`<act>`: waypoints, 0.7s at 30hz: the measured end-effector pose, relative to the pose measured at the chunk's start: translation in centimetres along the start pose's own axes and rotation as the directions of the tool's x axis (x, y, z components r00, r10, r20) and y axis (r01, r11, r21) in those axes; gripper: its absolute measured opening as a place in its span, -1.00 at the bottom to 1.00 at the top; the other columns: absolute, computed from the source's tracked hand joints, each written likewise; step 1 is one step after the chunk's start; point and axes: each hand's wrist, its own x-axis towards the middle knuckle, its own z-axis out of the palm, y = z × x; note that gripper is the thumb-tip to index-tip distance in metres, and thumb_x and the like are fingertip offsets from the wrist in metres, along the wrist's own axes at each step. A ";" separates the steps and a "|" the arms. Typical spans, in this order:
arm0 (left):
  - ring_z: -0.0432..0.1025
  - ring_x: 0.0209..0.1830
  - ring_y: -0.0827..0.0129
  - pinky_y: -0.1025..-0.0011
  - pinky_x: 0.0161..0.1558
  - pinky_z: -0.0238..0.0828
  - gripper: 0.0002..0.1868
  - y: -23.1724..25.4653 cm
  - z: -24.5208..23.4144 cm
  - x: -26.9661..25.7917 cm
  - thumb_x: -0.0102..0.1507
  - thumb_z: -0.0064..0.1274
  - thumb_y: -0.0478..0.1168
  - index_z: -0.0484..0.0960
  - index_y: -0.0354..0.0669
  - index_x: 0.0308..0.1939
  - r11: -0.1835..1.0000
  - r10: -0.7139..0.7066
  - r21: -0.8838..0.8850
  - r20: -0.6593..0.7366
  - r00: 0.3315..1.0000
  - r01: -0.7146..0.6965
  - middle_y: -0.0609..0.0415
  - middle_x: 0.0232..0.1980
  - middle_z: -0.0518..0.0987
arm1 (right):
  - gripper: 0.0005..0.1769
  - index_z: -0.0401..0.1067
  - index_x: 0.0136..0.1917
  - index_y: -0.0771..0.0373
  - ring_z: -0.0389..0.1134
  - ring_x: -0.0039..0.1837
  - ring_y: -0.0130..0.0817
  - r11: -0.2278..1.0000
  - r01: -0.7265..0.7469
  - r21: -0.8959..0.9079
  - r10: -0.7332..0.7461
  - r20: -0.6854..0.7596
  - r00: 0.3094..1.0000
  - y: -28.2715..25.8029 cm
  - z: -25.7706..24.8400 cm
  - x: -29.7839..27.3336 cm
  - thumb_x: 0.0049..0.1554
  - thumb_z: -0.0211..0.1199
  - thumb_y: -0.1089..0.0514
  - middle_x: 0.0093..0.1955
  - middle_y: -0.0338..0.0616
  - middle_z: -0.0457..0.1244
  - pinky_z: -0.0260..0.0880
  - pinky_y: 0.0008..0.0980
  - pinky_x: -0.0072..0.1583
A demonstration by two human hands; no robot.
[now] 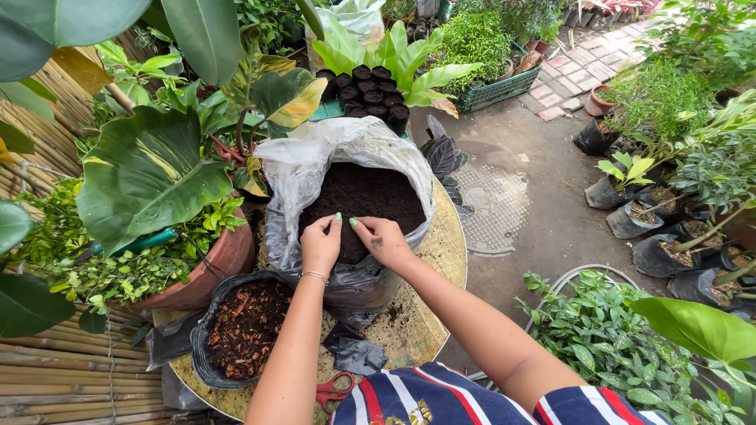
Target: The person fills small black plastic nursery bags with potting soil from a large white sack. They use their hands to scoop the soil, pack it into the bags, and press it down to secure the contents. The person repeats this process for multiple bags on a round wooden table.
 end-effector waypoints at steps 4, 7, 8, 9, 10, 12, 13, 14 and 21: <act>0.61 -0.14 0.37 0.40 -0.04 0.46 -0.63 0.3 -0.5 -0.4 0.31 0.15 -0.02 0.73 -0.24 0.01 0.999 0.015 -0.052 0.021 1.000 -0.013 -0.05 -0.08 0.74 | -0.59 0.56 0.11 0.27 0.50 -0.07 -0.12 0.999 -0.016 -0.046 0.018 0.026 1.000 -0.8 -0.1 0.6 0.25 0.18 -0.10 -0.12 0.14 0.41 0.44 -0.29 -0.02; 0.58 -0.16 0.43 0.43 -0.04 0.47 -0.66 0.6 -0.3 -0.7 0.31 0.14 -0.06 0.74 -0.20 0.02 0.987 -0.028 -0.158 0.043 0.999 0.035 -0.02 -0.08 0.76 | -0.60 0.57 0.09 0.27 0.48 -0.13 -0.09 0.996 -0.051 -0.079 0.057 0.066 0.996 -0.6 -0.1 1.1 0.24 0.20 -0.09 -0.15 0.14 0.40 0.43 -0.27 -0.04; 0.58 -0.15 0.47 0.45 -0.03 0.47 -0.67 0.3 0.0 -0.6 0.32 0.13 -0.07 0.75 -0.20 0.02 0.987 0.010 -0.159 0.023 1.000 -0.006 -0.01 -0.07 0.77 | -0.61 0.57 0.08 0.27 0.48 -0.14 -0.10 0.996 -0.051 -0.069 0.056 0.061 0.997 -0.1 -0.1 1.2 0.21 0.22 -0.08 -0.16 0.13 0.40 0.43 -0.27 -0.05; 0.58 -0.15 0.50 0.47 -0.02 0.48 -0.69 0.1 0.3 -0.6 0.34 0.12 -0.07 0.75 -0.19 0.02 0.986 0.047 -0.159 0.003 0.999 -0.046 0.00 -0.07 0.77 | -0.61 0.57 0.08 0.26 0.48 -0.15 -0.10 0.997 -0.052 -0.059 0.055 0.055 0.997 0.4 0.0 1.4 0.18 0.25 -0.08 -0.17 0.11 0.40 0.43 -0.27 -0.05; 0.58 -0.15 0.50 0.47 -0.02 0.48 -0.69 0.0 0.5 -0.7 0.34 0.12 -0.07 0.75 -0.19 0.02 0.986 0.046 -0.159 0.001 0.999 -0.045 0.00 -0.07 0.77 | -0.61 0.57 0.08 0.26 0.48 -0.15 -0.10 0.997 -0.051 -0.059 0.055 0.057 0.997 0.2 -0.3 1.2 0.18 0.25 -0.08 -0.17 0.11 0.40 0.43 -0.27 -0.05; 0.59 -0.13 0.51 0.48 -0.01 0.48 -0.69 -0.2 0.8 -0.8 0.34 0.12 -0.08 0.75 -0.19 0.02 0.990 0.056 -0.126 -0.030 0.998 -0.060 0.00 -0.07 0.76 | -0.59 0.56 0.11 0.24 0.50 -0.14 -0.10 0.998 -0.067 -0.022 0.068 0.058 0.996 -0.2 -0.7 0.8 0.17 0.24 -0.09 -0.17 0.10 0.42 0.43 -0.28 -0.05; 0.59 -0.13 0.51 0.48 -0.01 0.48 -0.69 -0.1 0.5 -0.8 0.34 0.12 -0.08 0.75 -0.19 0.02 0.990 0.060 -0.122 -0.028 0.998 -0.063 0.00 -0.07 0.76 | -0.59 0.56 0.11 0.24 0.50 -0.14 -0.10 0.998 -0.067 -0.017 0.068 0.054 0.996 -0.9 -0.8 0.4 0.17 0.24 -0.09 -0.17 0.10 0.42 0.43 -0.28 -0.05; 0.59 -0.12 0.49 0.48 0.00 0.47 -0.69 0.0 0.3 -0.7 0.35 0.11 -0.09 0.74 -0.20 0.03 0.989 0.059 -0.134 -0.001 0.998 -0.058 0.00 -0.06 0.76 | -0.58 0.56 0.13 0.23 0.49 -0.09 -0.06 0.999 -0.036 -0.033 0.038 0.056 0.998 -1.6 -1.0 0.1 0.19 0.21 -0.11 -0.13 0.11 0.42 0.44 -0.26 -0.02; 0.57 -0.02 0.49 0.49 0.07 0.45 -0.69 -0.2 -0.2 -0.5 0.34 0.06 -0.18 0.72 -0.25 0.08 0.973 0.067 -0.229 0.111 0.992 -0.041 0.03 0.03 0.74 | -0.50 0.54 0.17 0.26 0.45 0.09 0.10 0.978 0.108 -0.177 -0.104 0.032 0.994 -2.7 -1.4 -0.4 0.22 0.24 -0.18 0.06 0.13 0.41 0.44 -0.14 0.09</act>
